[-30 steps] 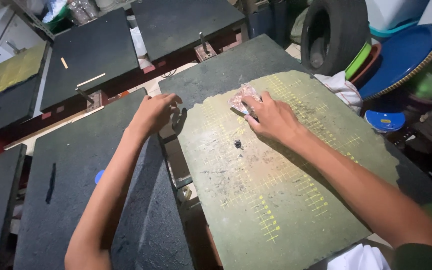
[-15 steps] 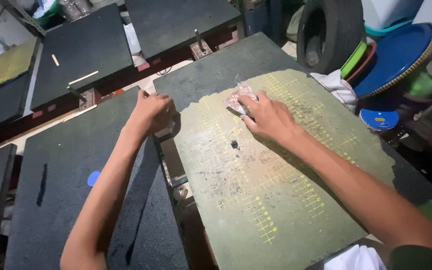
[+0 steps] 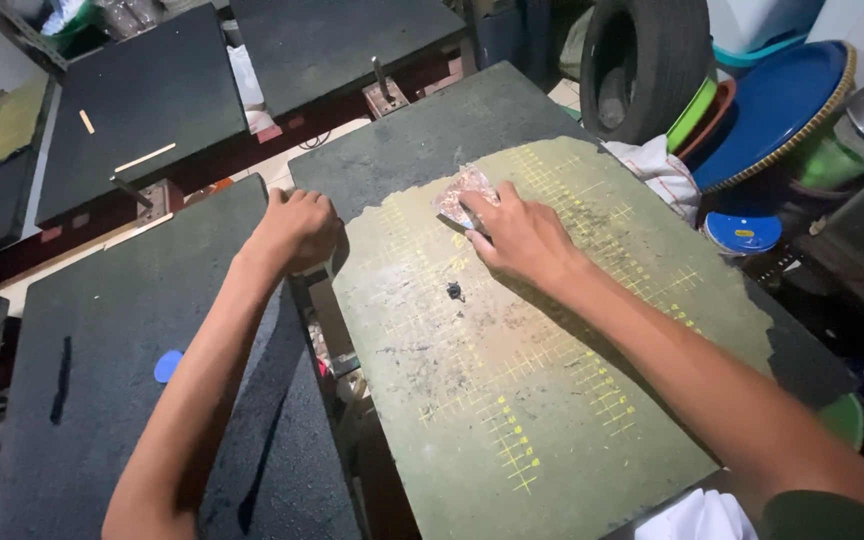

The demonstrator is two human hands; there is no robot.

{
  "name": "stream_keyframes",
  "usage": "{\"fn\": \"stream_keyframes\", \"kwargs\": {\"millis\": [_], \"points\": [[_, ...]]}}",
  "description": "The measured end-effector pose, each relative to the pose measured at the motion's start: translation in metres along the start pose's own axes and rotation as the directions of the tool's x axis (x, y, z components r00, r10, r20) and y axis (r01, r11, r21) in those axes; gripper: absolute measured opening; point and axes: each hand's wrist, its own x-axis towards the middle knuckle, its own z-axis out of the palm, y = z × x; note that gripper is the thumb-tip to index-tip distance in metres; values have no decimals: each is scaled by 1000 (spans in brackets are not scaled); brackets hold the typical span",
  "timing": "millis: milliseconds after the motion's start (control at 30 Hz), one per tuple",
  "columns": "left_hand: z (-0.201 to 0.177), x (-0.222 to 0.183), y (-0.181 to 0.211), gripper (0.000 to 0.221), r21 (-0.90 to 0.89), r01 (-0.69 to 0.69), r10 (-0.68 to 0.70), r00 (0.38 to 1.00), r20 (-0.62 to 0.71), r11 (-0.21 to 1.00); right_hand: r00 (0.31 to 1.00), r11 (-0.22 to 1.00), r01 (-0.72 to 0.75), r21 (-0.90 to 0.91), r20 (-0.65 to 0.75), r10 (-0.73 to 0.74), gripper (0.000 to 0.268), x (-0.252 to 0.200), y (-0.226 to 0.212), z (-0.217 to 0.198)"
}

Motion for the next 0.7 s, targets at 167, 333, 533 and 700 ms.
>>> {"fn": "stream_keyframes", "kwargs": {"millis": [167,333,533,700], "points": [[-12,-3,-3,55,-193,33,-8,992,129,981,1000,1000,3,9,-2,-3,43,-1,-1,0],[-8,6,-4,40,-362,57,-25,995,92,930,1000,1000,4,7,4,-4,42,-1,-1,-2],[-23,14,-3,33,-592,16,-67,996,-64,806,1000,1000,5,21,-1,-5,42,-1,-1,-2],[-41,13,-24,26,-657,-136,-146,923,-356,741,1000,1000,14,27,-12,-14,43,-3,-2,-5]]}}
